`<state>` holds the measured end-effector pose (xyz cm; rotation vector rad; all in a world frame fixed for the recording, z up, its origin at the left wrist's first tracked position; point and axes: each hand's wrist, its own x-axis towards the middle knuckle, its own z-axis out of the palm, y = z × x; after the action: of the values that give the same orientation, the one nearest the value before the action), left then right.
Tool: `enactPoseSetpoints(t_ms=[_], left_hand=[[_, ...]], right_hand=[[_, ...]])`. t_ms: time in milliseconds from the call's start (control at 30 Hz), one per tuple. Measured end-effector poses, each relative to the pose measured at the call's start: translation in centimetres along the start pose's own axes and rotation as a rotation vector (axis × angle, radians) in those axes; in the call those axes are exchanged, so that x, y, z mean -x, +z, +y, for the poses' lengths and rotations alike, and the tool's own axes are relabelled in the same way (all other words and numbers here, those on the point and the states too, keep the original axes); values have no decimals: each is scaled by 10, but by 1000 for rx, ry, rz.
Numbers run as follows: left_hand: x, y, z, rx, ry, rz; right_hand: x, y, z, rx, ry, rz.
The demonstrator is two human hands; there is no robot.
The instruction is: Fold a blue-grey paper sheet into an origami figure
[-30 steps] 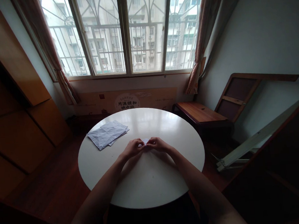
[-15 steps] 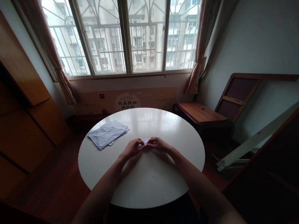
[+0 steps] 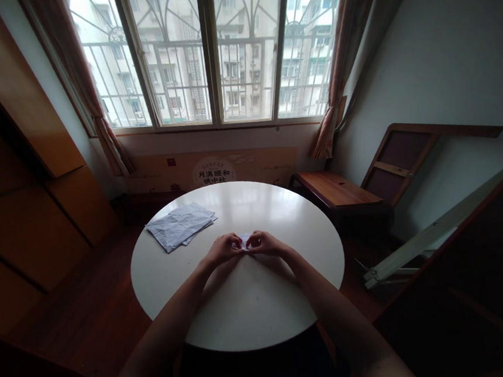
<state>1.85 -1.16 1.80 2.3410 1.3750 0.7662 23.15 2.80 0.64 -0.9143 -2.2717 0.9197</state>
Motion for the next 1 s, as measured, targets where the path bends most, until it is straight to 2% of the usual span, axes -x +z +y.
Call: enactPoseSetpoints(t_ms=[533,800,1000], left_hand=[[0,3,2,-29,-27,28],[-1,3,9,-113,-175,62],[-3,6,9,-139,-229,102]], right_hand=[[-1,-1,-7,89,31,29],[-3,5,-9,201,105,130],[-4,7,-5,259,179,192]])
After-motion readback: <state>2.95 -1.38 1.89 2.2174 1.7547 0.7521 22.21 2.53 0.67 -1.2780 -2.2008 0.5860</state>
